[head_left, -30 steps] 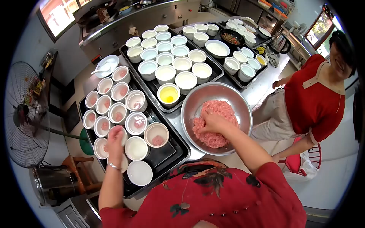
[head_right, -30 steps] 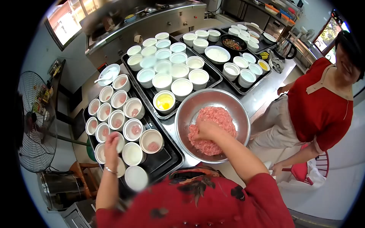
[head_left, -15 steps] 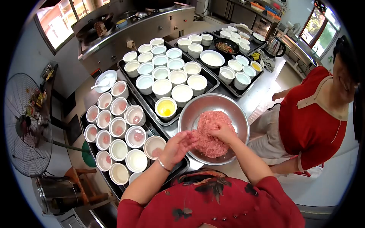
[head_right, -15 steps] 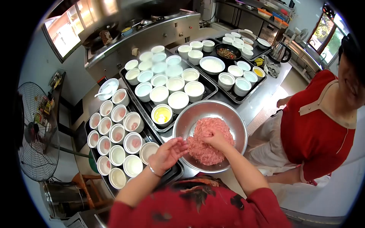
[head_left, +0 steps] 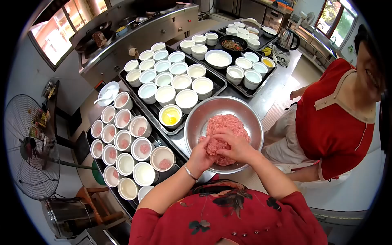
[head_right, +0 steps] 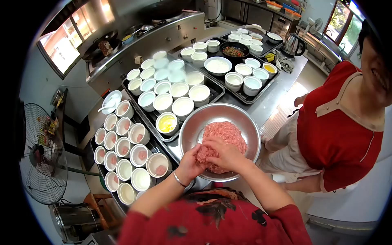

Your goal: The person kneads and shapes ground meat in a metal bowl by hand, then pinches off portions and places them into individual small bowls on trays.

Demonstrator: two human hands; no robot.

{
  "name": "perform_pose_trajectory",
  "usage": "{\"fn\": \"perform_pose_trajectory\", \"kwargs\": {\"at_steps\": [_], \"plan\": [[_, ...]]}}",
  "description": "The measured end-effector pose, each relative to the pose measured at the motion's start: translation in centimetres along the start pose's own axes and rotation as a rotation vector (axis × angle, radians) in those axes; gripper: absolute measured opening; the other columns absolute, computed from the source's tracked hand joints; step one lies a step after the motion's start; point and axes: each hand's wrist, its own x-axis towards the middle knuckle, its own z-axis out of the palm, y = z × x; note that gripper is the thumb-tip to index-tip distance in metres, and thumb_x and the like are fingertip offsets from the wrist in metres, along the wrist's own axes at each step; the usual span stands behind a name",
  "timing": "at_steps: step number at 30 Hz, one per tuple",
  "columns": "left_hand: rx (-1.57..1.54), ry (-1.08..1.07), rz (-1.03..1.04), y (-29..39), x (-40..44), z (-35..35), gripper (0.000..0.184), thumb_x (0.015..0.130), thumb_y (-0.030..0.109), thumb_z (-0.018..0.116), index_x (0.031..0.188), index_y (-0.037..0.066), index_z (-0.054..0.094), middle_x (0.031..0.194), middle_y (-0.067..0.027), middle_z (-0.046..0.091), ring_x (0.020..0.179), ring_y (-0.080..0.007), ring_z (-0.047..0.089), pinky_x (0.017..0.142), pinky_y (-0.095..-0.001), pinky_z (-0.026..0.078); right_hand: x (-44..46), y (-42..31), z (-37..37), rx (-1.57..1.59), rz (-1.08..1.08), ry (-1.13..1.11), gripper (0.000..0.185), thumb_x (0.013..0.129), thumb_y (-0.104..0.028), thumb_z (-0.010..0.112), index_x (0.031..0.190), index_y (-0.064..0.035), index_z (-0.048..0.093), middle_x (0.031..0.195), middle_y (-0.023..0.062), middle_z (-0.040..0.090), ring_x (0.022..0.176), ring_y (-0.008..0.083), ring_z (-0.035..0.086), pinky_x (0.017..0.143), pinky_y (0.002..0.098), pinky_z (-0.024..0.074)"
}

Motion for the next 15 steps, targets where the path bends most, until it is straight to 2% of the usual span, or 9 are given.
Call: {"fn": "perform_pose_trajectory", "kwargs": {"at_steps": [2,5,8,10,11,13,15], "plan": [[0.012,-0.027,0.006,0.0,-0.2,0.2,0.027,0.088,0.026,0.037,0.104,0.008,0.048,0.103,-0.0080,0.054,0.095,-0.0210,0.053,0.077,-0.0345,0.045,0.0,0.5,0.0,0.003,-0.064,-0.178,0.036,0.069,-0.014,0.061,0.104,-0.0114,0.052,0.103,0.0109,0.054,0.088,0.0264,0.056,0.071,0.0340,0.0462],[0.085,-0.132,-0.012,0.2,-0.8,0.7,0.029,0.088,0.028,0.038,0.105,0.007,0.048,0.103,-0.0068,0.054,0.094,-0.0197,0.053,0.078,-0.0325,0.044,0.1,0.1,0.0,-0.047,-0.085,-0.210,0.036,0.069,-0.014,0.061,0.104,-0.0107,0.053,0.097,0.0104,0.057,0.083,0.0255,0.057,0.069,0.0328,0.0462],[0.202,-0.087,-0.004,0.1,-1.6,1.3,0.034,0.088,0.028,0.038,0.111,0.004,0.044,0.106,-0.0086,0.052,0.097,-0.0197,0.051,0.083,-0.0329,0.043,0.3,1.3,1.0,0.122,-0.011,-0.149,0.036,0.069,-0.017,0.060,0.102,-0.0092,0.051,0.092,0.0146,0.057,0.080,0.0309,0.056,0.067,0.0368,0.0459],[0.318,-0.046,0.141,-0.1,-1.8,1.4,0.029,0.085,0.018,0.045,0.109,0.003,0.045,0.102,-0.0086,0.054,0.094,-0.0176,0.053,0.082,-0.0308,0.043,0.3,1.2,1.3,0.159,0.035,-0.140,0.035,0.069,-0.017,0.059,0.102,-0.0087,0.052,0.088,0.0158,0.057,0.079,0.0314,0.056,0.067,0.0366,0.0457],[0.320,-0.043,0.143,0.0,-1.8,1.5,0.029,0.085,0.018,0.045,0.109,0.003,0.045,0.102,-0.0086,0.054,0.094,-0.0176,0.053,0.082,-0.0308,0.043,0.4,1.1,1.3,0.188,0.077,-0.129,0.034,0.069,-0.017,0.059,0.101,-0.0082,0.052,0.085,0.0171,0.058,0.078,0.0318,0.056,0.066,0.0365,0.0454],[0.324,-0.107,0.110,0.2,-2.0,1.3,0.025,0.082,0.011,0.050,0.106,0.003,0.047,0.097,-0.0080,0.056,0.091,-0.0165,0.054,0.081,-0.0288,0.043,0.4,0.9,1.3,0.202,0.089,-0.125,0.032,0.069,-0.017,0.060,0.099,-0.0076,0.053,0.083,0.0159,0.058,0.076,0.0296,0.057,0.066,0.0349,0.0455],[0.334,-0.060,0.133,0.1,-2.0,0.8,0.024,0.081,0.010,0.049,0.104,0.002,0.047,0.095,-0.0078,0.056,0.089,-0.0160,0.054,0.079,-0.0280,0.044,0.4,0.9,1.2,0.213,0.105,-0.118,0.031,0.069,-0.017,0.060,0.098,-0.0070,0.053,0.081,0.0147,0.059,0.075,0.0273,0.058,0.066,0.0333,0.0456]]}}
